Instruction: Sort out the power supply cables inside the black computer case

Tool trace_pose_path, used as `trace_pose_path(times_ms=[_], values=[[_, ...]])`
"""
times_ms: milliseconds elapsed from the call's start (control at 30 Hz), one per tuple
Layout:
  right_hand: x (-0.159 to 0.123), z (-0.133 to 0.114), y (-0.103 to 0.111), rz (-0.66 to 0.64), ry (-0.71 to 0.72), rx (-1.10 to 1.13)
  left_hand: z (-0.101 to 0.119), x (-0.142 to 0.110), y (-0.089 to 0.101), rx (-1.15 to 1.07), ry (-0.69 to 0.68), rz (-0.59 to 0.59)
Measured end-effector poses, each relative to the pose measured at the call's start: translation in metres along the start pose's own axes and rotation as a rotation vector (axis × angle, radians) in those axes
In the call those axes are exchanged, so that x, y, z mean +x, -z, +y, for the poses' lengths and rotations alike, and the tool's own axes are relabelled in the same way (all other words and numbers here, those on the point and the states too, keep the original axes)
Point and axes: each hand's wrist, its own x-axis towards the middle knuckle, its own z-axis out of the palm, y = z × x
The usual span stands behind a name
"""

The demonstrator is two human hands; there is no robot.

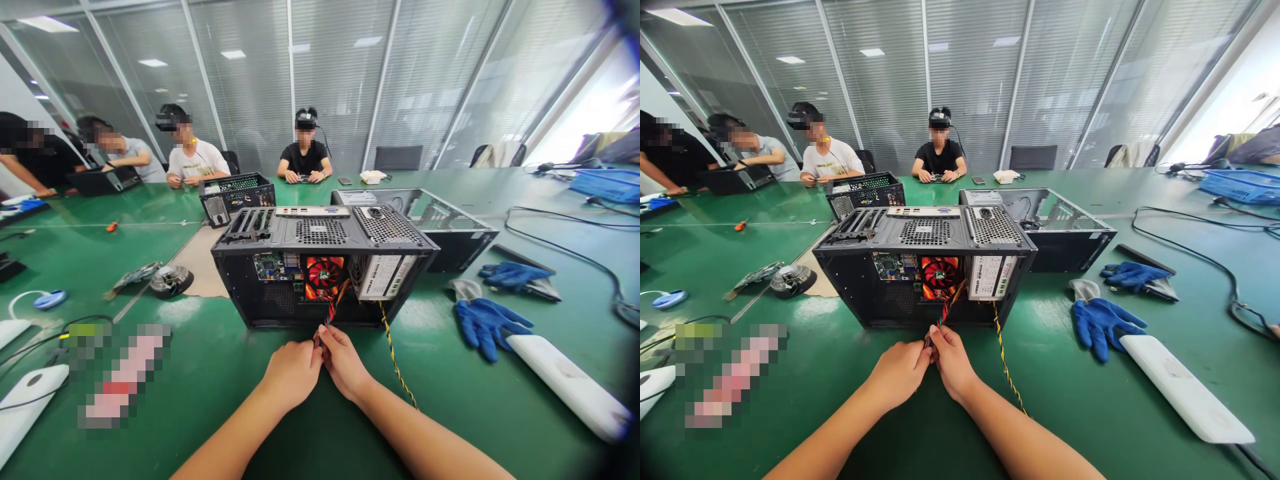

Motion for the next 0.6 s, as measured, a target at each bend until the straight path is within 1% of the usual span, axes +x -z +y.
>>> trace_pose_path(times_ms=[133,200,267,333,433,600], values=[[0.000,-0.001,-0.001,-0.004,-0.006,0.019,-0.003,0.004,-0.006,-0.340,-0.012,-0.063],[0.000,0.000,-0.002,-0.008,-0.010,-0.002,-0.006,0.005,-0.010,-0.494,-0.032,-0.065],[0.001,0.001,-0.001,0.000,0.000,-0.033,-0.010,0.004,-0.015,-0.568,-0.047,-0.039],[0.002,0.002,-0.001,0.014,0.014,-0.047,-0.012,0.003,-0.017,-0.551,-0.065,0.007],[0.003,0.004,-0.002,0.030,0.009,-0.039,-0.014,0.003,-0.019,-0.464,-0.083,0.053],[0.003,0.005,-0.004,0.070,0.008,-0.024,-0.014,0.004,-0.019,-0.392,-0.099,0.062]])
